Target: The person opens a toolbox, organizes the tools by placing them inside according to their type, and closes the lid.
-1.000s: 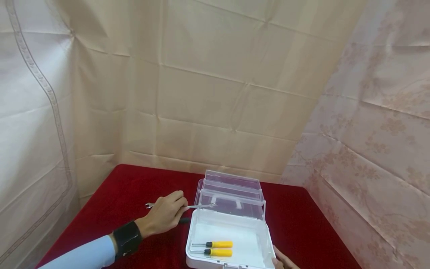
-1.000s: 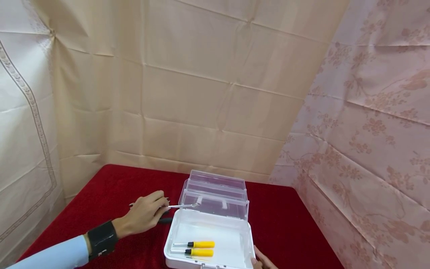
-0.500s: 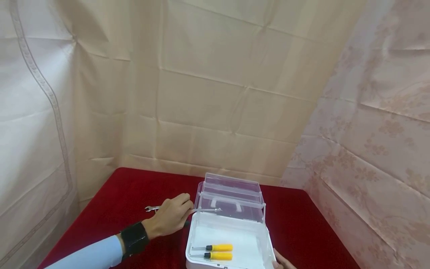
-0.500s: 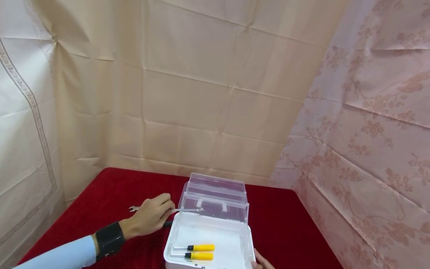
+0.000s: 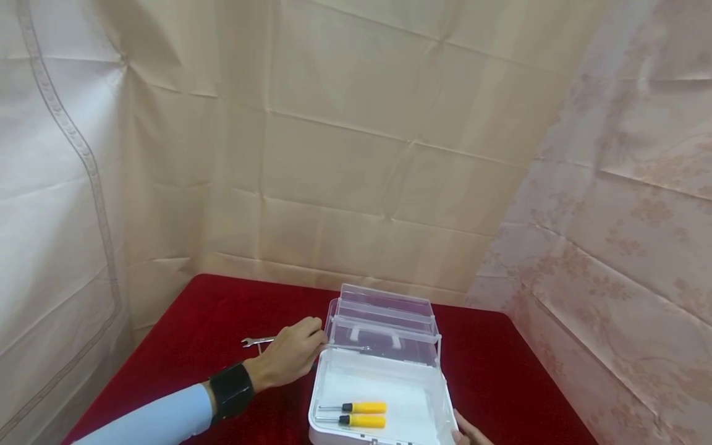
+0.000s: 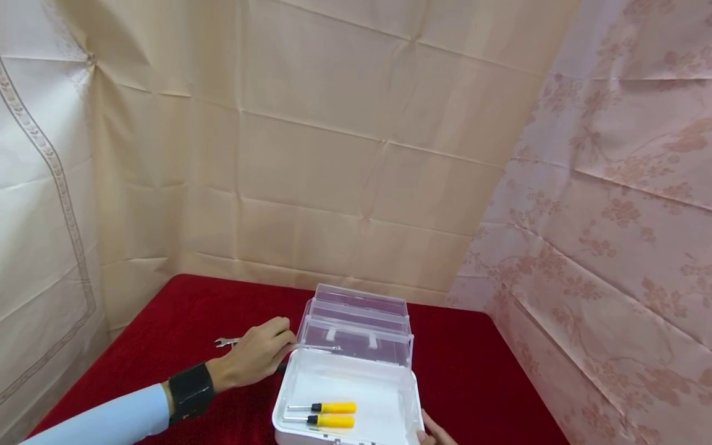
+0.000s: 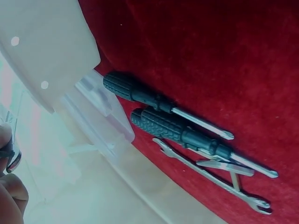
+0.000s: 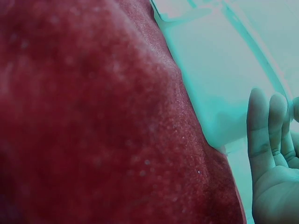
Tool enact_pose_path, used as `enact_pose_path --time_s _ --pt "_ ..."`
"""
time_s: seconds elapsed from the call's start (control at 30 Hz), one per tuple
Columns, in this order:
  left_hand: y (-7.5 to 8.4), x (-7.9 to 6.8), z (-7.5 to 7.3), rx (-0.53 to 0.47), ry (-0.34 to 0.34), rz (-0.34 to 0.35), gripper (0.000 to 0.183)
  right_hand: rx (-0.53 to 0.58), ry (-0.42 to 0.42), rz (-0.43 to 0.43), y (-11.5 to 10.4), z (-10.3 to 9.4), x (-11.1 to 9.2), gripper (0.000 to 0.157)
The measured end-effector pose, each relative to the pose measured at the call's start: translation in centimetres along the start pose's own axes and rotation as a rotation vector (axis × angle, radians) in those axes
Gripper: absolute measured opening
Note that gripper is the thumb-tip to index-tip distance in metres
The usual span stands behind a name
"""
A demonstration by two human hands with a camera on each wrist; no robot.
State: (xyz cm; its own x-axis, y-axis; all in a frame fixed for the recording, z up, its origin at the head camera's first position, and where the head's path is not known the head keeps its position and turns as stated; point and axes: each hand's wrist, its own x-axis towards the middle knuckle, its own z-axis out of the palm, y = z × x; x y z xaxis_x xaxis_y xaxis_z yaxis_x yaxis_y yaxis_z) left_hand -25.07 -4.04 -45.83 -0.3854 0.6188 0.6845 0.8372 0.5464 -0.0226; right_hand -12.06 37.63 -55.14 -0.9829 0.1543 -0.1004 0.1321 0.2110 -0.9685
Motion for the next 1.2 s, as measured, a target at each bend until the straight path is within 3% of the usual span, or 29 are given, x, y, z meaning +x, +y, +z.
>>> enact_pose_path --time_s 0.2,0.33,0.37,0.5,0.6,0.77,0.87,0.97,1.07,1.2 --pt "0.4 0.4 0.2 -0.047 -0.022 0.003 0.029 0.020 0.109 0.021 -0.4 0.7 -0.3 0.126" --pt "0.8 0.7 0.1 -0.141 -0.061 -0.061 0.032 0.031 0.106 0.006 -0.5 0.7 -0.5 0.118" --pt "0.9 0.9 0.0 -0.191 -0.087 -0.104 0.031 0.025 0.105 0.013 -0.5 0.7 -0.6 0.118" --pt "1.5 1.5 -0.3 -0.544 -0.201 -0.442 0.019 0.011 0.102 0.016 -0.7 0.8 -0.7 0.120" --pt "1.8 2.0 -0.2 -0.749 -0.218 -0.654 0.022 0.001 0.115 0.044 -0.9 0.8 -0.7 0.124" --pt "1.9 2.1 0.1 -0.868 -0.245 -0.701 0.036 -0.013 0.100 0.100 -1.5 0.9 -0.8 0.126" --pt "1.8 2.0 0.2 -0.899 -0.271 -0.678 0.044 -0.001 0.092 0.092 -1.5 0.9 -0.8 0.124" --pt "1.8 1.9 0.3 -0.843 -0.273 -0.625 0.043 0.013 0.091 0.098 -1.5 0.8 -0.9 0.124" --pt "1.6 2.3 0.4 -0.591 -0.235 -0.388 0.036 0.016 0.086 0.095 -1.5 0.8 -1.0 0.122" --pt "1.5 3.0 0.9 -0.199 -0.068 -0.022 0.031 0.037 0.088 0.089 -1.4 0.8 -1.0 0.117"
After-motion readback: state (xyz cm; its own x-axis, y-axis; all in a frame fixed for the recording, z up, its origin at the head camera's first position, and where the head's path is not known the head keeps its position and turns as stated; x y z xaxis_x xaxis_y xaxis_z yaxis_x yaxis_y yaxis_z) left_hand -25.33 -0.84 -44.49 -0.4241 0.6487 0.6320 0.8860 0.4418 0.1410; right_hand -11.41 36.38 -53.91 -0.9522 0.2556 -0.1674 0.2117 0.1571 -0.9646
